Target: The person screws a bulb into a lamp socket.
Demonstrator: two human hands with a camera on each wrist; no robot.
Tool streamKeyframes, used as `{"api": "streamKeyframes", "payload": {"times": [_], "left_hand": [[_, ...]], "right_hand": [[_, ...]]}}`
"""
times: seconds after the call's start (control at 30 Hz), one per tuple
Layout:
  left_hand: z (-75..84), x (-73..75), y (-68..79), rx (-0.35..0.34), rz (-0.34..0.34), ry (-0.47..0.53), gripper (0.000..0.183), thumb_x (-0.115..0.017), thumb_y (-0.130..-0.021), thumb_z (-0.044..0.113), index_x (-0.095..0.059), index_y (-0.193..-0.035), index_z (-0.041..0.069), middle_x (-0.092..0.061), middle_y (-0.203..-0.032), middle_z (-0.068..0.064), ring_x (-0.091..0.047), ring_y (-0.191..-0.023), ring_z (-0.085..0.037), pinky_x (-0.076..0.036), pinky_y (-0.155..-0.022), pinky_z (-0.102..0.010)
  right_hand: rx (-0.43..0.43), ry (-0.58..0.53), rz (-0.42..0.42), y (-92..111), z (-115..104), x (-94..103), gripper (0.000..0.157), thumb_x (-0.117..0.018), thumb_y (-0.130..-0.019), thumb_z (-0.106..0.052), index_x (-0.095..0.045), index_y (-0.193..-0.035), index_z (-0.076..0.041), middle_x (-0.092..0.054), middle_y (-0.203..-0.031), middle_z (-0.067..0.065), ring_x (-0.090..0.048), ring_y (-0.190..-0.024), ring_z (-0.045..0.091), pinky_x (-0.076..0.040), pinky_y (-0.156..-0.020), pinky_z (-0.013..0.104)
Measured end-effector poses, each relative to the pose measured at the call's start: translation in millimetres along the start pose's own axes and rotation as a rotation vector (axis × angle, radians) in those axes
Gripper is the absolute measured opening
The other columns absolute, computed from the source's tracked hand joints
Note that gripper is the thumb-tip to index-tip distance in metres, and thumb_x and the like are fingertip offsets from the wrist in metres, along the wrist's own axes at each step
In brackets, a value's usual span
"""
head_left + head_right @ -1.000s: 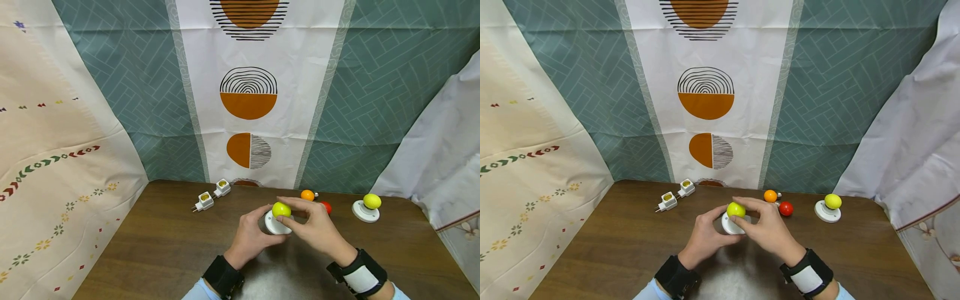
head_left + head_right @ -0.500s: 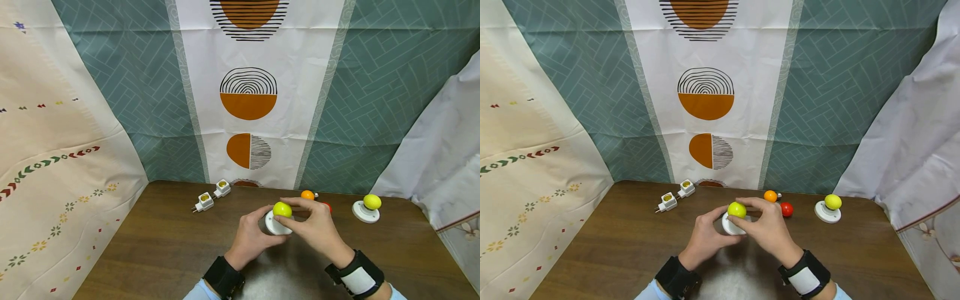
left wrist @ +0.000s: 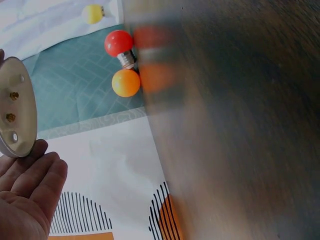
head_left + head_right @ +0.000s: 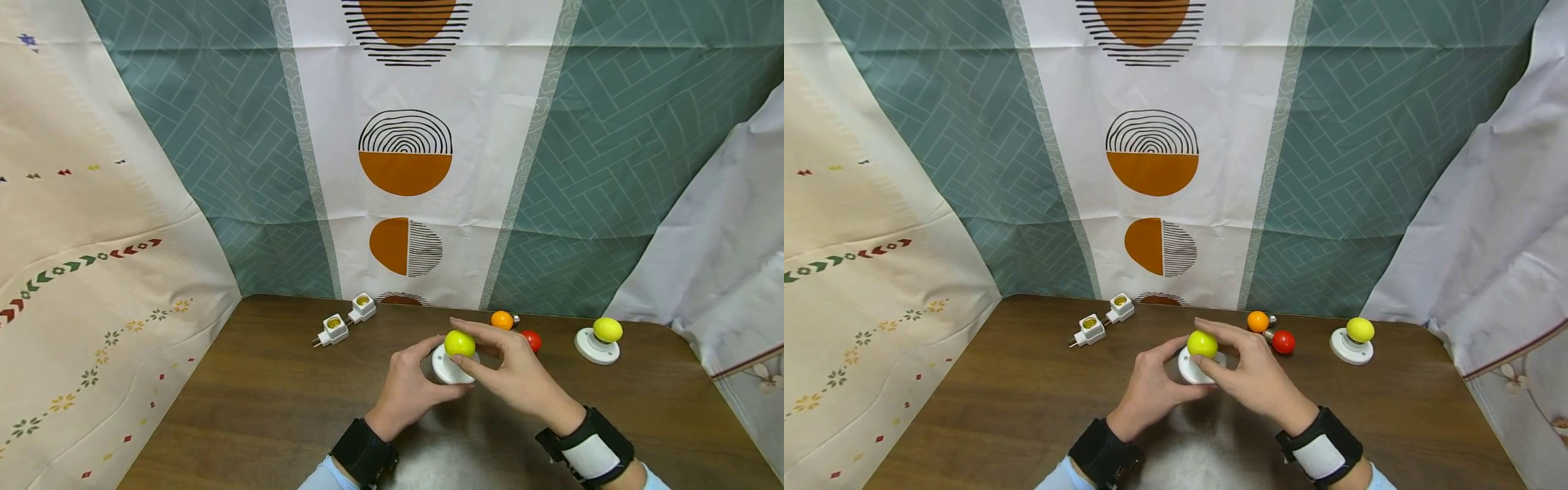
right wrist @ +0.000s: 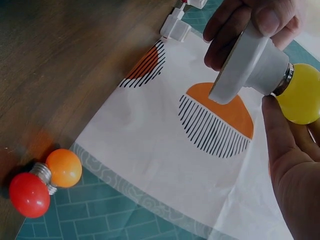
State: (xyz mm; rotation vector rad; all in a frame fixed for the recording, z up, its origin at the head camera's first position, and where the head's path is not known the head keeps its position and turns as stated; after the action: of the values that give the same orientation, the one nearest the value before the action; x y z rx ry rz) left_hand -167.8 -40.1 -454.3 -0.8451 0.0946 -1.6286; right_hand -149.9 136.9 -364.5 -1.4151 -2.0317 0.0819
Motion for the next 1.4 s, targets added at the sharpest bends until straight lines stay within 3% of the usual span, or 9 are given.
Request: {"api": "streamKeyframes", "payload": {"times": [0.1,0.3,0.57,0.7,1.0,1.1,1.23,1.4], "left_hand": [[-0.4,-0.1,0.1,-0.003,-0.003,0.003,0.067,-0.076,-0.068,0.052,-0.054,-0.125,0.026,-0.057,-0.113,0.016,-0.055,-0.096,-0.002,-0.046,-0.077,-0.025],[-1.5,-0.6,0.9,0.011,-0.007,0.011,0.067,-0.078,-0.067,0.05,-0.053,-0.125,0.03,-0.056,-0.113,0.018,-0.054,-0.095,-0.001,-0.048,-0.076,-0.031],[-1.3,-0.7,1.4,0.013,-0.008,0.012,0.066,-0.077,-0.067,0.05,-0.053,-0.125,0.03,-0.056,-0.112,0.019,-0.055,-0.093,0.0,-0.048,-0.075,-0.028],[0.2,-0.4,1.2,0.014,-0.003,0.017,0.066,-0.078,-0.067,0.049,-0.052,-0.125,0.031,-0.056,-0.112,0.019,-0.055,-0.093,0.0,-0.047,-0.075,-0.024],[1.9,-1.1,1.3,0.019,-0.005,0.031,0.065,-0.078,-0.067,0.048,-0.053,-0.124,0.029,-0.056,-0.112,0.019,-0.055,-0.095,0.0,-0.049,-0.076,-0.03],[2.0,-0.9,1.6,0.016,-0.008,0.025,0.065,-0.078,-0.067,0.049,-0.053,-0.124,0.03,-0.056,-0.112,0.019,-0.055,-0.095,0.0,-0.049,-0.075,-0.03],[0.8,-0.1,1.7,0.008,0.003,0.012,0.065,-0.077,-0.067,0.051,-0.053,-0.124,0.03,-0.056,-0.112,0.019,-0.054,-0.095,0.0,-0.049,-0.075,-0.031],[-1.5,0.8,1.4,-0.007,0.015,-0.008,0.067,-0.076,-0.067,0.053,-0.054,-0.125,0.027,-0.057,-0.113,0.017,-0.054,-0.096,-0.001,-0.048,-0.076,-0.03]], "right_hand": [[0.0,-0.008,-0.006,-1.1,-11.8,1.0,0.047,-0.07,-0.082,-0.011,-0.055,-0.127,-0.007,-0.055,-0.124,0.001,-0.053,-0.111,0.018,-0.045,-0.084,0.034],[-0.02,-0.01,0.007,-2.0,-19.2,1.0,0.045,-0.071,-0.081,-0.01,-0.058,-0.123,-0.008,-0.058,-0.121,0.0,-0.054,-0.108,0.018,-0.046,-0.083,0.035],[-0.037,0.005,0.109,-1.4,-15.9,-2.3,0.04,-0.075,-0.076,-0.012,-0.064,-0.115,-0.012,-0.062,-0.111,-0.005,-0.058,-0.1,0.016,-0.049,-0.077,0.033],[-0.028,-0.003,0.151,-1.6,-15.4,-3.6,0.039,-0.077,-0.073,-0.011,-0.066,-0.111,-0.011,-0.065,-0.106,0.0,-0.061,-0.093,0.016,-0.05,-0.073,0.034],[-0.067,0.011,0.271,1.5,17.0,-8.5,0.039,-0.083,-0.066,-0.03,-0.069,-0.102,-0.02,-0.066,-0.095,-0.008,-0.064,-0.078,0.012,-0.051,-0.065,0.031],[-0.066,0.032,0.252,1.5,21.1,-7.6,0.04,-0.082,-0.067,-0.035,-0.068,-0.102,-0.022,-0.065,-0.095,-0.009,-0.063,-0.08,0.01,-0.051,-0.066,0.031],[-0.093,0.029,0.168,1.1,17.5,-4.7,0.047,-0.08,-0.069,-0.037,-0.064,-0.112,-0.026,-0.062,-0.107,-0.011,-0.061,-0.09,0.009,-0.05,-0.073,0.03],[-0.086,0.008,0.079,0.7,-0.6,-1.5,0.052,-0.078,-0.075,-0.023,-0.058,-0.123,-0.019,-0.057,-0.119,-0.008,-0.055,-0.105,0.011,-0.046,-0.084,0.031]]}}
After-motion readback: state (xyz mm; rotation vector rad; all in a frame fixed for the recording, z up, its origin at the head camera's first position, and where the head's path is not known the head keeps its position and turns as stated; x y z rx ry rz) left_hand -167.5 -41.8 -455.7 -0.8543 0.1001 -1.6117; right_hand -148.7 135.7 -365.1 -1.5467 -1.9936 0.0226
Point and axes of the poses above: each hand's wrist, its own y-axis away from the middle knuckle, its own x-axis out of the back of the hand, z = x × y, the point moved 1 cm from there along -y, towards the middle knuckle
